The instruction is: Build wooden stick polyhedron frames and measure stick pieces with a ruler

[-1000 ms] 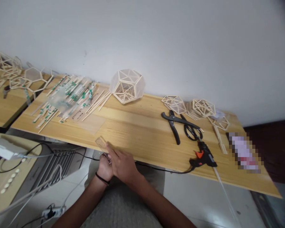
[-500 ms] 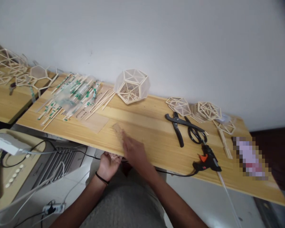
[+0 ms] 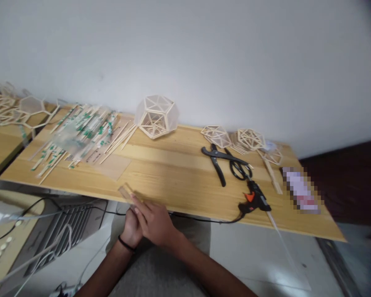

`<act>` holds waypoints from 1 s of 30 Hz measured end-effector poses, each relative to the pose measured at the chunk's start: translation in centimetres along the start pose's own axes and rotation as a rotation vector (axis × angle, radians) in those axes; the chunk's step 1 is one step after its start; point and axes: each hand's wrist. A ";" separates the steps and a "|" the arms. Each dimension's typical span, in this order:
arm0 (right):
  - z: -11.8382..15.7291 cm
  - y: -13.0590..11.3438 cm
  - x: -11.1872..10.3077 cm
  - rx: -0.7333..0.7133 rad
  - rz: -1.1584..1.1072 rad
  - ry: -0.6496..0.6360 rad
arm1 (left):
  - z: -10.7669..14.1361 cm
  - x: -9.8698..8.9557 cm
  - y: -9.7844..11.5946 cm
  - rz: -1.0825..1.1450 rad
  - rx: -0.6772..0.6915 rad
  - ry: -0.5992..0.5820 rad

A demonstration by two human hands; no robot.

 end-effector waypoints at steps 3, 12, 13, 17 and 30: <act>-0.6 0.7 -1.9 0.091 -0.054 0.104 | 1.6 -0.1 -1.0 -0.113 -0.079 0.023; 0.2 8.6 -10.5 0.452 -0.190 0.494 | 7.6 6.4 1.3 -0.428 -0.155 0.041; 0.3 9.1 -10.8 0.467 -0.196 0.510 | 7.6 8.3 1.9 -0.401 -0.102 0.041; 0.4 9.8 -10.6 0.486 -0.216 0.518 | 6.2 16.8 4.4 -0.239 0.150 -0.082; 0.5 10.2 -10.4 0.449 -0.070 0.527 | -2.9 31.3 8.0 -0.244 0.956 -0.329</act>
Point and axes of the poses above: each hand's wrist, its own z-axis away from the middle knuckle, its own x-axis out of the palm, y = z × x, and after that the axes turned 3 degrees about x, right-handed
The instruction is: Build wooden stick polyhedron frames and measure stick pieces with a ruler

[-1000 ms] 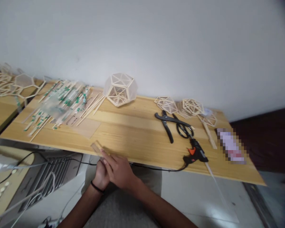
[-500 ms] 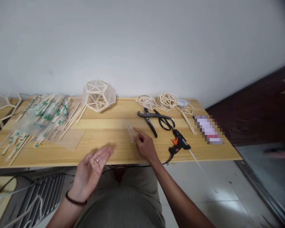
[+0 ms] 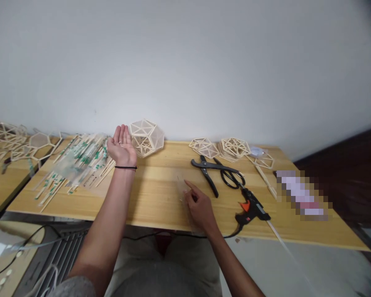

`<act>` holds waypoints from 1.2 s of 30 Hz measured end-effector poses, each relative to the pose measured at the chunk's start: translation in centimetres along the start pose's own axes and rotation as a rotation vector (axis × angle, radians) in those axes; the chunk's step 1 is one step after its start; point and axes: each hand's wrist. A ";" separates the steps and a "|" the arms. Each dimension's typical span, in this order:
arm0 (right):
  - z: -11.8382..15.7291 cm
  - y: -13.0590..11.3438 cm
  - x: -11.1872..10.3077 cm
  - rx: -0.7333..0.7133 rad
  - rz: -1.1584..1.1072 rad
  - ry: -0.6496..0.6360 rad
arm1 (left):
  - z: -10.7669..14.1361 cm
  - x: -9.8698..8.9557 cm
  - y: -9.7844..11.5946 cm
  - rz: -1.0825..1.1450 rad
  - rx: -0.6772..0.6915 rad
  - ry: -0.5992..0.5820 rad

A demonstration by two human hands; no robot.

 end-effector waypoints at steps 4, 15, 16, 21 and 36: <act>-1.9 0.1 -0.3 -0.078 0.106 0.086 | 0.1 -0.5 -0.7 0.026 0.021 0.012; -18.9 -8.3 4.9 -0.290 -0.075 -0.236 | -0.8 -1.7 -0.7 0.099 0.025 -0.026; -19.8 -8.6 5.4 -0.277 -0.092 -0.265 | -0.9 -1.8 -0.8 0.100 0.031 -0.028; -19.3 -9.1 7.3 -0.227 -0.110 -0.244 | -1.2 -2.0 -1.7 0.098 0.085 -0.052; -12.5 -13.4 9.0 -0.082 -0.208 0.121 | -1.4 -2.6 -2.6 -0.568 0.689 -0.539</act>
Point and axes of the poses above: each hand's wrist, its own z-axis away from the middle knuckle, its own x-axis out of the palm, y = z × x, and after that the axes turned 3 degrees about x, right-handed
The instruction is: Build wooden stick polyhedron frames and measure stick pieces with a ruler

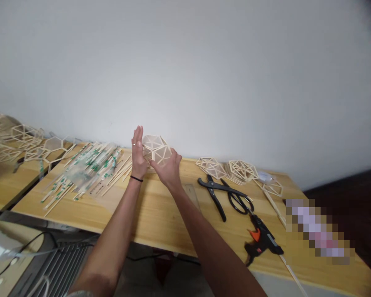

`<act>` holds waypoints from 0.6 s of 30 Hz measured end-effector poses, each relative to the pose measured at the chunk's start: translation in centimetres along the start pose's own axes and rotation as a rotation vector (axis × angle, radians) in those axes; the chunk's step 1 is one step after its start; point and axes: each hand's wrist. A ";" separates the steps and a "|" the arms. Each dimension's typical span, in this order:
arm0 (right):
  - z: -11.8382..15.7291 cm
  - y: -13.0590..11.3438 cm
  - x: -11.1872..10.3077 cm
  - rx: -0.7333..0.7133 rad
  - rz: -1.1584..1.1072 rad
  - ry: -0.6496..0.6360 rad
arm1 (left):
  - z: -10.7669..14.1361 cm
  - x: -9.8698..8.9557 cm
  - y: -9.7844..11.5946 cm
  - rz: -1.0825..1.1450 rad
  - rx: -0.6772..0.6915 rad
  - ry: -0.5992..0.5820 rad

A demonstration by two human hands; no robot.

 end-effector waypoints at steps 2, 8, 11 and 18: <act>-0.1 -0.1 0.0 0.031 -0.016 0.009 | -0.3 -0.1 0.1 -0.139 0.018 -0.078; 0.0 0.0 -0.1 0.109 -0.004 0.019 | -1.5 0.5 0.3 -0.443 -0.048 -0.125; 0.2 -0.1 -0.5 0.111 0.012 0.019 | -1.7 0.6 0.1 -0.440 -0.062 -0.101; 0.2 -0.6 -2.1 0.084 0.039 0.005 | -0.8 0.6 -0.2 -0.531 -0.090 -0.131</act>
Point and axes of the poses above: each hand's wrist, its own z-axis away from the middle knuckle, its own x-axis out of the palm, y = z × x, and after that the axes turned 3 degrees about x, right-handed
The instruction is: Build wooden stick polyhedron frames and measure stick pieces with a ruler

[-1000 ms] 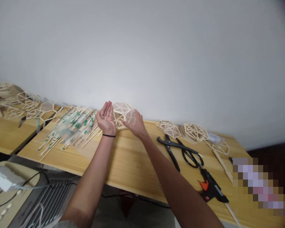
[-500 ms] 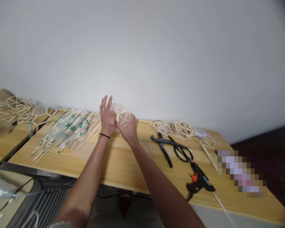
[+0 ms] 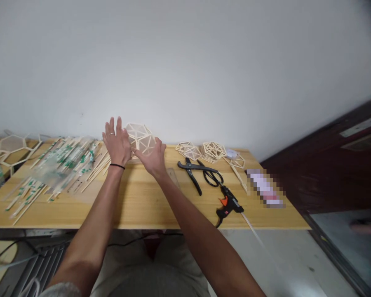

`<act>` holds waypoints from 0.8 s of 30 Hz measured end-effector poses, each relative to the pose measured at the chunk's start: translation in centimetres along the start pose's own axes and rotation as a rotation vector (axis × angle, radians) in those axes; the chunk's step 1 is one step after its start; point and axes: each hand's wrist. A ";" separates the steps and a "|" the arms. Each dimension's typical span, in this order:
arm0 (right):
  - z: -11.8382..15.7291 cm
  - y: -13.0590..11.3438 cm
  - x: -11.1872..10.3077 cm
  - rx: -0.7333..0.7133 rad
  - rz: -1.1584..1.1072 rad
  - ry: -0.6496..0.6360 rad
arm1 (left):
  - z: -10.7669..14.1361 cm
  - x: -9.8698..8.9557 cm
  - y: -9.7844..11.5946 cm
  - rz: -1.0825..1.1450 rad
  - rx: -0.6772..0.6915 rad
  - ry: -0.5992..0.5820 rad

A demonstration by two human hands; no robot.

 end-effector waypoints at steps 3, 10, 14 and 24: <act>0.0 -0.1 -0.3 0.017 0.017 -0.012 | 0.5 0.1 0.2 -0.001 0.022 0.002; 0.1 0.6 0.1 -0.055 0.011 0.005 | 0.8 0.0 0.5 -0.052 0.044 0.033; 0.1 1.2 0.4 -0.048 0.000 0.019 | 1.4 0.1 0.7 -0.122 0.177 -0.034; -0.2 2.4 0.0 -0.086 -0.016 0.018 | 2.5 0.0 -0.9 -0.138 0.138 0.007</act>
Point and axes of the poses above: each hand's wrist, its own z-axis away from the middle knuckle, its own x-axis out of the palm, y = z × x, and after that the axes turned 3 degrees about x, right-handed
